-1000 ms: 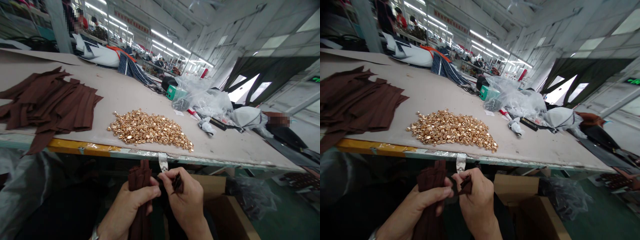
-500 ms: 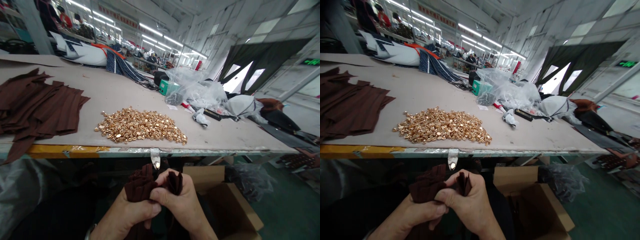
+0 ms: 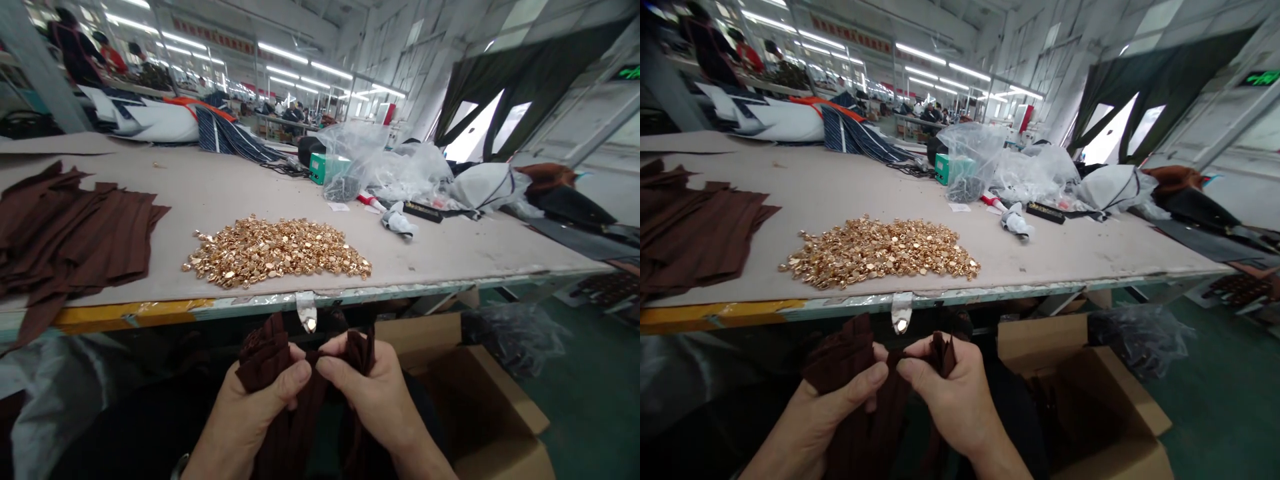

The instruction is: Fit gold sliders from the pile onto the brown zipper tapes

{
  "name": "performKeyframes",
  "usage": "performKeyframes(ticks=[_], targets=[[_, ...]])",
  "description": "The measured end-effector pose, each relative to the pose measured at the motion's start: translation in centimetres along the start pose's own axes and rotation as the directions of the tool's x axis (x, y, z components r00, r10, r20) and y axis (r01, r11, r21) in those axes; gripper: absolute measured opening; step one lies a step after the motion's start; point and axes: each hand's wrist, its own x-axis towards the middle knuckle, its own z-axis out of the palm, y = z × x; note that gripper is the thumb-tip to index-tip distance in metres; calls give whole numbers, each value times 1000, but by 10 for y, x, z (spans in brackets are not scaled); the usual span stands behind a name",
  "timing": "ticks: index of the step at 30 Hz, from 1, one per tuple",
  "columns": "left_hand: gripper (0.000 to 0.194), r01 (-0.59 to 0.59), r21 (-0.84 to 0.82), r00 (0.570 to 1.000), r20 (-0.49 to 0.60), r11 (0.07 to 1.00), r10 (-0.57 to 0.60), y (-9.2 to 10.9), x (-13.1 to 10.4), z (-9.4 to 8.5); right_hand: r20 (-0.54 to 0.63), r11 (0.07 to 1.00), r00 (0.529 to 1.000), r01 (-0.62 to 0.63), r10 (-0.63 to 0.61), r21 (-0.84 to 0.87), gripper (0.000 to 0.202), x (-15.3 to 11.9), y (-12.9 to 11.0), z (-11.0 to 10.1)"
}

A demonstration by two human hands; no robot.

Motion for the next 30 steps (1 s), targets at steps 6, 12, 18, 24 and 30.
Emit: performKeyframes(ticks=[6, 12, 18, 24, 30], targets=[[19, 11, -32, 998, 60, 999, -9, -5, 3, 1, 75, 857, 932, 356, -355, -373, 6, -4, 4, 0], [21, 212, -244, 977, 68, 946, -201, 0, 0, 10, 117, 756, 842, 526, -526, -388, 15, -9, 3, 1], [21, 158, -198, 987, 11, 967, -159, 3, -4, 16, -45, 980, 983, 173, -178, -100, 5, -5, 7, 6], [17, 211, -302, 973, 158, 930, -169, 5, 4, 10, 23, 935, 989, -146, 146, 324, 27, 2, 9, 9], [23, 143, -155, 977, 182, 978, -114, 18, 14, 5, 114, 830, 953, -301, 281, 470, 29, 10, 6, 10]])
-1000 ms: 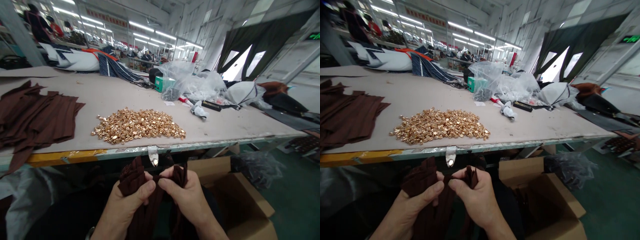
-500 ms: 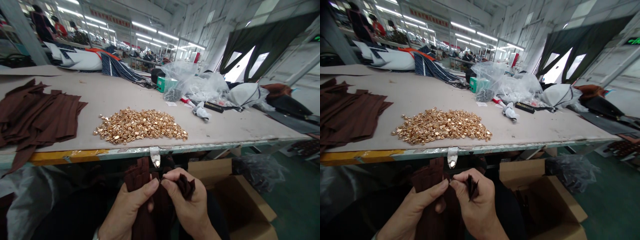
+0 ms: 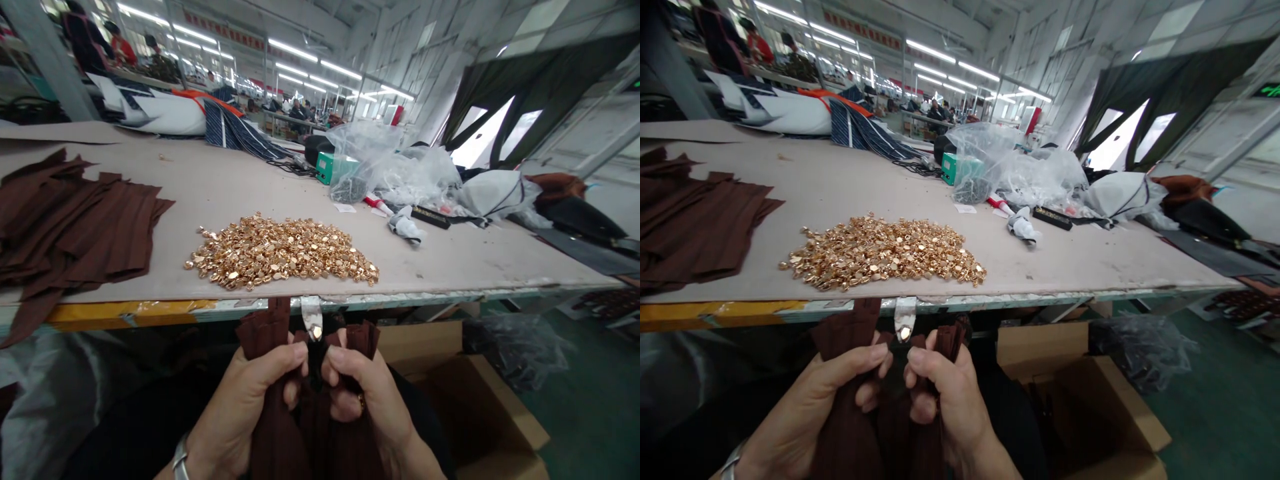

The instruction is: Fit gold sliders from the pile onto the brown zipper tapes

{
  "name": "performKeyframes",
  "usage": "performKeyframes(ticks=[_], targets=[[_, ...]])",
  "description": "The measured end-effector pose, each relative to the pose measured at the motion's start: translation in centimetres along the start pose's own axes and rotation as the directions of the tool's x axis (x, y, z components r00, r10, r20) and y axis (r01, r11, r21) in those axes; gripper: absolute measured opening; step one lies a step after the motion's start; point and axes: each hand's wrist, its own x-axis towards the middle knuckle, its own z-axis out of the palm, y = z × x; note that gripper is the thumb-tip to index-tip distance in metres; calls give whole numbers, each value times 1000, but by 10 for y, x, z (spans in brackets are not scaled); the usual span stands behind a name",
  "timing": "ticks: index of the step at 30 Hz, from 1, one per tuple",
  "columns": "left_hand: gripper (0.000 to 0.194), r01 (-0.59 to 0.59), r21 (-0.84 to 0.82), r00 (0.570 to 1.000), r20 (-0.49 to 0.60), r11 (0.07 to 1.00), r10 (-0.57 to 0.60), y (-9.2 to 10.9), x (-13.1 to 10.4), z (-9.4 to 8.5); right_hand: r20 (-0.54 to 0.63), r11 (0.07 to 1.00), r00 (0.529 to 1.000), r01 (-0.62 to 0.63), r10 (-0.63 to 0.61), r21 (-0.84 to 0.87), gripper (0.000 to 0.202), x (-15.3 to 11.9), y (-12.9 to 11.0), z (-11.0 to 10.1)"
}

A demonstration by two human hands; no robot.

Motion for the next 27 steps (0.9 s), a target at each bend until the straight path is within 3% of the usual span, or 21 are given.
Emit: performKeyframes(ticks=[11, 27], targets=[[22, 28, 53, 1000, -13, 998, -27, 10, 12, 5, -30, 995, 995, -99, 100, 30, 28, 7, -3, 3], [19, 42, 55, 999, -32, 998, -41, 8, 15, 7, 30, 993, 993, -113, 112, 38, 24, 14, -6, 5]])
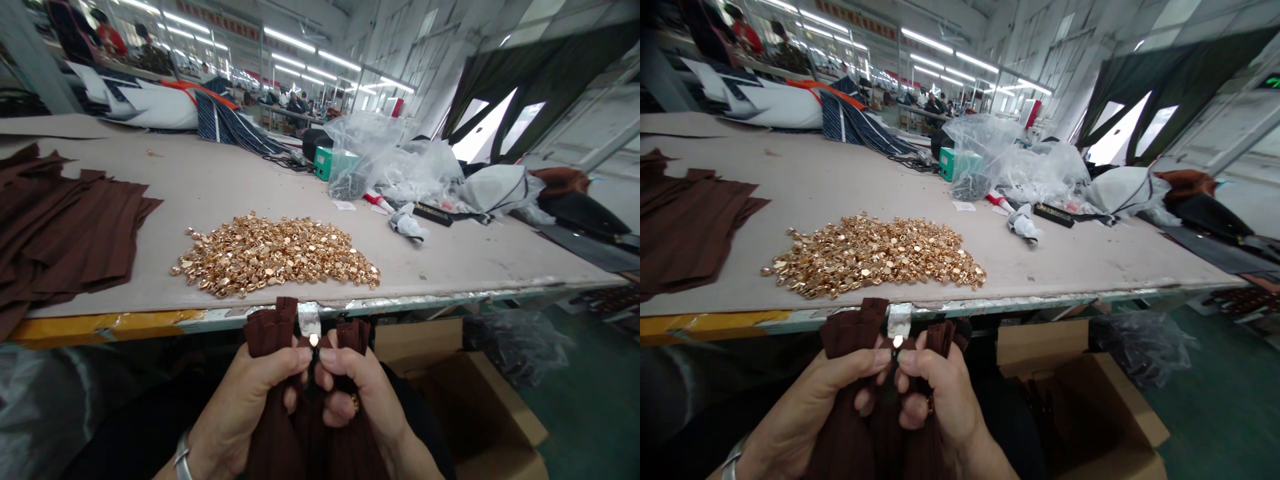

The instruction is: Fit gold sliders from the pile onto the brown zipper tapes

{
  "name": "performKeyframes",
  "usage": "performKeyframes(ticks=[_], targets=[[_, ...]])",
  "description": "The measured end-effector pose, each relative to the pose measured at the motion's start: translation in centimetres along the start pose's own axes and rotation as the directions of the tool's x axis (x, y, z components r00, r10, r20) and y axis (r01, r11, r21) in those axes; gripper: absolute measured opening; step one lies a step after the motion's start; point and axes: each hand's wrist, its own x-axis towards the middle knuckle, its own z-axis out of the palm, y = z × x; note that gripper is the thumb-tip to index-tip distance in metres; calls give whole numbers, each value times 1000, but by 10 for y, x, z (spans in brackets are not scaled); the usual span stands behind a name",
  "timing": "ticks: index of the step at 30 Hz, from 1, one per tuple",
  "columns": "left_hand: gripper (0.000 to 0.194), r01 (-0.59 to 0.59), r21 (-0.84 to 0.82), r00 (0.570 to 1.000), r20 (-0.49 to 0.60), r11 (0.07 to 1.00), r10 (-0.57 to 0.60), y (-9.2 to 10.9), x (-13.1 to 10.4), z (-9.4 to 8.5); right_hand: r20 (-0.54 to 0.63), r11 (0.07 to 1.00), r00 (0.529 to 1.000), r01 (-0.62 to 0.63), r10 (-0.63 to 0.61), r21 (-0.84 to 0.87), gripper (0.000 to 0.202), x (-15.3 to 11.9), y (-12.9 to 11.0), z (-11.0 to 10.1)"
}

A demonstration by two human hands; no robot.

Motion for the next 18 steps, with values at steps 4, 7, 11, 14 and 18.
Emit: performKeyframes(ticks=[4, 7, 11, 14, 18], targets=[[19, -5, -17, 999, -42, 1000, 4, -2, 1, -2, -13, 1000, 1000, -13, 13, -13, 26, 1, 0, -2], [20, -1, -21, 999, -53, 1000, 0, -4, 1, -4, 7, 1000, 1000, -16, 16, -21, 25, 2, -1, -2], [17, -19, -26, 998, -58, 999, 18, -3, 0, -3, 13, 1000, 1000, -21, 22, -10, 25, 2, -3, 0], [17, -20, -19, 998, -56, 1000, 19, -4, -1, -1, 5, 999, 1000, -8, 8, 34, 25, 3, -5, 0], [19, -14, -25, 999, -40, 1000, 13, -6, -1, -1, 15, 1000, 1000, -15, 14, 20, 28, 5, -6, -6]])
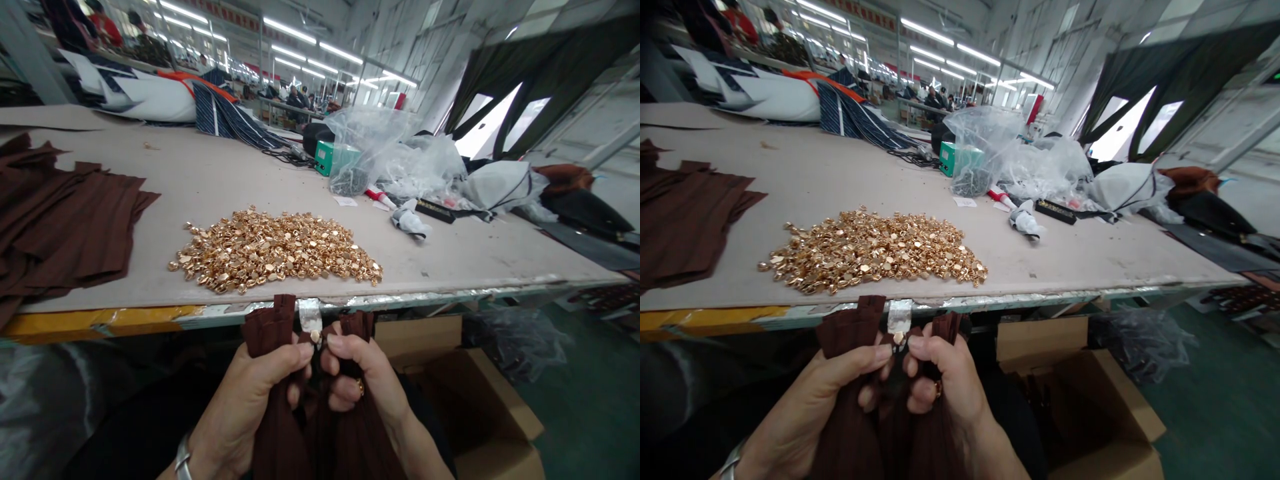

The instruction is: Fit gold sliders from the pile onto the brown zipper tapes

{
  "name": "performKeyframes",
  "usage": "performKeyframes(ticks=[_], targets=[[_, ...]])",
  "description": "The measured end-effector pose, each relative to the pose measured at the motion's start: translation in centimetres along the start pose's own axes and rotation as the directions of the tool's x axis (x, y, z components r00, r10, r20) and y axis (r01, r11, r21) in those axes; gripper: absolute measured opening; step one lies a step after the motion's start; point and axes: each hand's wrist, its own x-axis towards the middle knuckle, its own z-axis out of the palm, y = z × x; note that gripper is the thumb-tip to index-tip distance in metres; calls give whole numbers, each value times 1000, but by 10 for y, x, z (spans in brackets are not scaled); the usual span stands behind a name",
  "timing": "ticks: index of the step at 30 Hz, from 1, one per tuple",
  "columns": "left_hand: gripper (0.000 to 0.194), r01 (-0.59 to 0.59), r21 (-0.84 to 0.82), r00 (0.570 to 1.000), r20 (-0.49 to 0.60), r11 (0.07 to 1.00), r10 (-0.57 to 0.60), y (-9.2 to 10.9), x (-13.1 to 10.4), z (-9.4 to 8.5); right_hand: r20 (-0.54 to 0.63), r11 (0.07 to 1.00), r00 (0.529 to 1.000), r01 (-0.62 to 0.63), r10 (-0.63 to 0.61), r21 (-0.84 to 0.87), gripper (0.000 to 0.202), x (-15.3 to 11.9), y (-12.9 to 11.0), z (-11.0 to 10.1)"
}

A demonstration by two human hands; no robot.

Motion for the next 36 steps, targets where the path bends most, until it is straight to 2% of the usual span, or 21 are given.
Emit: performKeyframes(ticks=[12, 25, 32, 36], targets=[[18, -19, 56, 999, 29, 998, 17, 1, 1, -2, 36, 999, 999, -26, 27, -48, 22, 2, 3, -1], [15, -52, 27, 999, -6, 998, 52, -5, 1, -3, 59, 999, 998, -32, 34, -38, 25, 3, 4, 1], [15, -160, 55, 982, -89, 986, 164, -4, 0, 5, 28, 998, 1000, 11, -10, -59, 27, 3, 0, 10], [20, -180, 115, 967, -163, 977, 198, -3, 2, 7, 0, 988, 997, 82, -82, -129, 29, 6, 0, 5]])
